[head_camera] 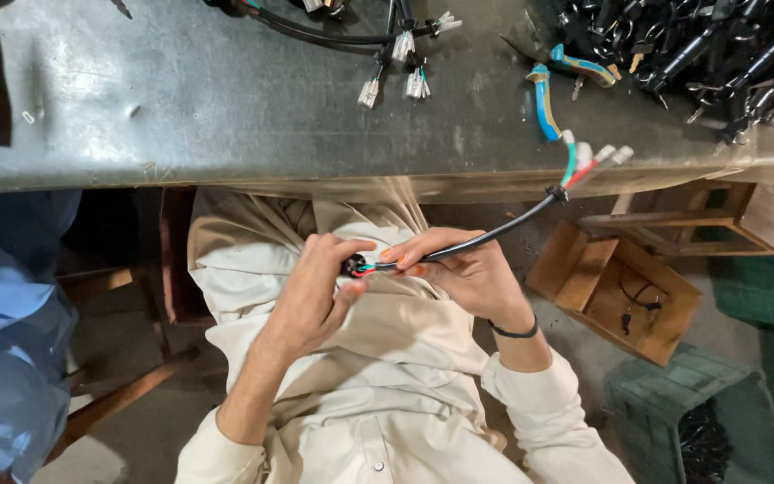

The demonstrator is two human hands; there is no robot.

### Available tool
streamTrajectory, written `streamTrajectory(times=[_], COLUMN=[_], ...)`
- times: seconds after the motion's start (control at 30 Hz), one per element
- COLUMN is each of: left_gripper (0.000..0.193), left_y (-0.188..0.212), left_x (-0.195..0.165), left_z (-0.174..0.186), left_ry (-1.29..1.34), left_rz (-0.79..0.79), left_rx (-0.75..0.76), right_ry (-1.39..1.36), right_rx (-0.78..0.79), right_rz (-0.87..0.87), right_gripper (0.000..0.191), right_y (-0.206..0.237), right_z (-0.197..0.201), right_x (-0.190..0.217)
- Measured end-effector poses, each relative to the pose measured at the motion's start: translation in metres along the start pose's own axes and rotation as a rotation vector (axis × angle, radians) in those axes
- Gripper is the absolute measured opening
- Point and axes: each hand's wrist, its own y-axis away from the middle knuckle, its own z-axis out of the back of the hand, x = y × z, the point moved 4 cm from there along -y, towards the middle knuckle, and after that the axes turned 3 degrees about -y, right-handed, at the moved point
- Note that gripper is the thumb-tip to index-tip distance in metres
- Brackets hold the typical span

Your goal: The person sits at a workbench and works on black wire harnesses with multi-colored leads. They use pliers to strip and trim wire ends, twist the exposed conductors, fit the wires into black connector bodies, and place finished harnesses onto the table among large piles of similar harnesses.

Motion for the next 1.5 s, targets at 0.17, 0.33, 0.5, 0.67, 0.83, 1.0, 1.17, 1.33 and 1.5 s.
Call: streamTrajectory(times=[0.17,0.33,0.5,0.67,0.83,1.0,1.17,1.33,1.5], left_gripper=[0.026,0.024,0.025,0.025,0.023,0.021,0.018,0.018,0.019], left_y=[-0.006,-0.012,-0.017,-0.016,-0.014,-0.016,-0.016,-0.018,-0.02], left_x=[-0.002,-0.009,-0.019,-0.022,-0.021,-0.015,-0.01,-0.018,-0.017], left_z=[-0.004,-0.009,-0.009,-0.008,-0.014,-0.026,-0.027,-0.023,-0.027], left_ry=[0.088,0.156,-0.028,0.014,-0.07,-0.115,0.034,-0.154,-0.194], left_rz=[0.058,0.06,0.091,0.117,0.068,0.103,0.2,0.028,0.012], left_rx=[0.14,0.13,0.141,0.201,0.151,0.087,-0.047,-0.005,-0.034], right_ry=[-0.168,-0.283,-0.222,-0.254,-0.37,-0.118,-0.016,-0.06,0.391], right_rx=[-0.009,-0.069,-0.078,-0.085,-0.118,-0.223,-0.323,-0.3,-0.377], right_rz=[-0.085,-0.128,-0.123,-0.119,-0.201,-0.066,0.168,0.047,0.204], right_gripper=[0.01,0.023,0.03,0.032,0.035,0.028,0.013,0.009,0.005], right_y=[0.001,-0.003,-0.004,-0.003,0.003,0.007,0.008,0.008,0.01], right_z=[0.005,0.007,0.01,0.007,0.001,0.002,-0.005,-0.01,-0.016], right_x=[-0.002,-0.004,-0.008,-0.022,-0.039,-0.044,-0.043,-0.045,-0.031])
